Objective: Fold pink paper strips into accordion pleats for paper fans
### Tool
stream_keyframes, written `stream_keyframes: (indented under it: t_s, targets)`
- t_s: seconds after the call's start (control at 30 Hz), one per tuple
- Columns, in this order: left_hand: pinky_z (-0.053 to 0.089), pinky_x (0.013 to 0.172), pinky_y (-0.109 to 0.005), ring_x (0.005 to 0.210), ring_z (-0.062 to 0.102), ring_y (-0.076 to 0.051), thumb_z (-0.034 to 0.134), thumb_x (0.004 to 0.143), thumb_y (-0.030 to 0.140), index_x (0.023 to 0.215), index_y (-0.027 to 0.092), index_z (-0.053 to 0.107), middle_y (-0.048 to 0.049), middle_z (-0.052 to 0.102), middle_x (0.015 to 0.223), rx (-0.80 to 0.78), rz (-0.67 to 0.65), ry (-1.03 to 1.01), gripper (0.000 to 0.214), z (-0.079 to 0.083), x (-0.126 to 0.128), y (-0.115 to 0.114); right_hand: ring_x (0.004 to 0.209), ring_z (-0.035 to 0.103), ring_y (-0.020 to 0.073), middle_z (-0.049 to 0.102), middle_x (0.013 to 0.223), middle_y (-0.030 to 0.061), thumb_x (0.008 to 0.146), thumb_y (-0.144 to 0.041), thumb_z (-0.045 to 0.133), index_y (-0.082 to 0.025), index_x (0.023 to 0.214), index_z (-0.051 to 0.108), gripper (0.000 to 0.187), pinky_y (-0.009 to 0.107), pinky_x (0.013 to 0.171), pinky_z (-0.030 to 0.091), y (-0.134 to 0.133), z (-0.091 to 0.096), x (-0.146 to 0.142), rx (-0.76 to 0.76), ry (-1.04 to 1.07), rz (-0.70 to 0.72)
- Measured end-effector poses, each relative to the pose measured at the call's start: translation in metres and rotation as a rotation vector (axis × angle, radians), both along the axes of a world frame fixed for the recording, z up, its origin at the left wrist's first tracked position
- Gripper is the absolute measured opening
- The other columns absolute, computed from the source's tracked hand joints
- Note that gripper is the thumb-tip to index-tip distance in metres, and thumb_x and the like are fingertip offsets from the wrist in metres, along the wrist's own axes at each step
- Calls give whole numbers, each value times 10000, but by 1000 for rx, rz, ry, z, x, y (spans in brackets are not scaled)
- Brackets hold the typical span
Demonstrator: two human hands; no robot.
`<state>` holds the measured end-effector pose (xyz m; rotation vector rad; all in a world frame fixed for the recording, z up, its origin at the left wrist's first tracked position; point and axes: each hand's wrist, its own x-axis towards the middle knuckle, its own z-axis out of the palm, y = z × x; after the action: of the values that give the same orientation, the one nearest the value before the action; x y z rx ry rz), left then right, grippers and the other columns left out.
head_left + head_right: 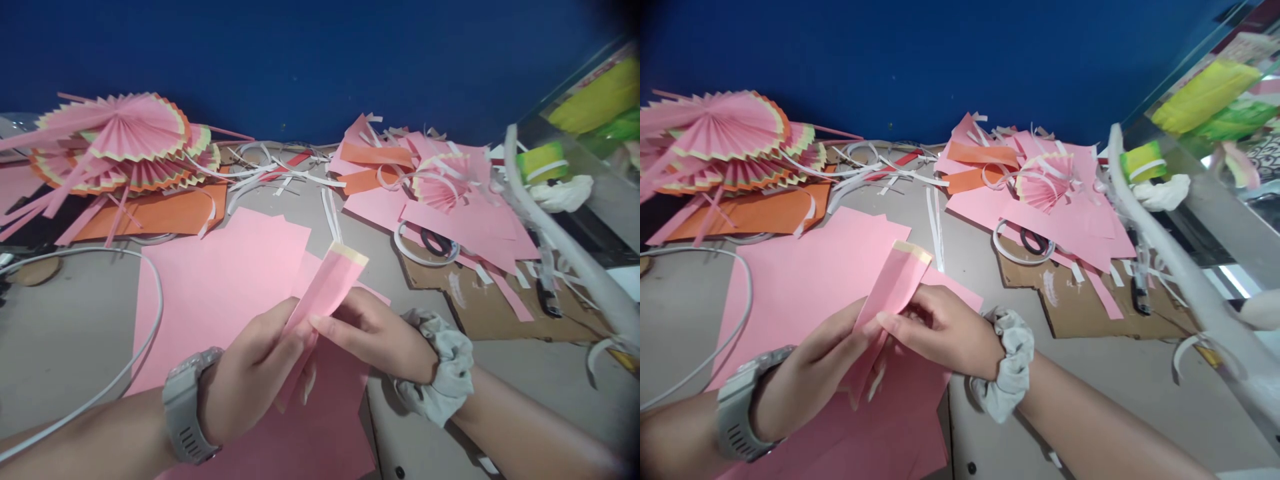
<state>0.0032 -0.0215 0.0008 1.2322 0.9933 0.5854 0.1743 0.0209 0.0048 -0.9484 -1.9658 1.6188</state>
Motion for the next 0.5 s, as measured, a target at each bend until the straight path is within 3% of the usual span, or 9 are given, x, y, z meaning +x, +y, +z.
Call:
stream_keyframes:
  t_s: [0.1, 0.23, 0.33, 0.5]
  targets:
    - [428, 480, -215, 490, 500, -102, 287, 933, 357, 851, 184, 453, 22, 512, 555, 37, -17, -53, 253, 2, 0, 0, 787, 563, 140, 604, 820, 29, 895, -272, 411, -150, 934, 584, 215, 270, 773, 446, 2, -1, 1, 13, 37, 7]
    - [416, 435, -214, 418, 475, -92, 382, 902, 383, 928, 193, 432, 44, 508, 533, 16, -43, 37, 198, 1, 0, -1, 795, 552, 136, 601, 833, 25, 890, -252, 426, -152, 905, 587, 190, 251, 739, 447, 3, -2, 1, 33, 30, 3]
    - [428, 447, -214, 413, 479, -89, 375, 905, 388, 878, 197, 426, 51, 503, 513, 3, -7, 51, 200, 2, 2, 0, 806, 549, 136, 590, 825, 22, 894, -245, 414, -153, 886, 569, 181, 248, 753, 439, 2, -2, 0, 58, 10, -19]
    - [441, 383, -218, 435, 537, -122, 274, 920, 433, 845, 202, 414, 17, 579, 549, -176, 105, -67, 281, 6, 5, 1, 783, 543, 140, 570, 801, 19, 896, -289, 402, -170, 835, 535, 189, 264, 766, 436, 0, -2, -2, 81, -62, -138]
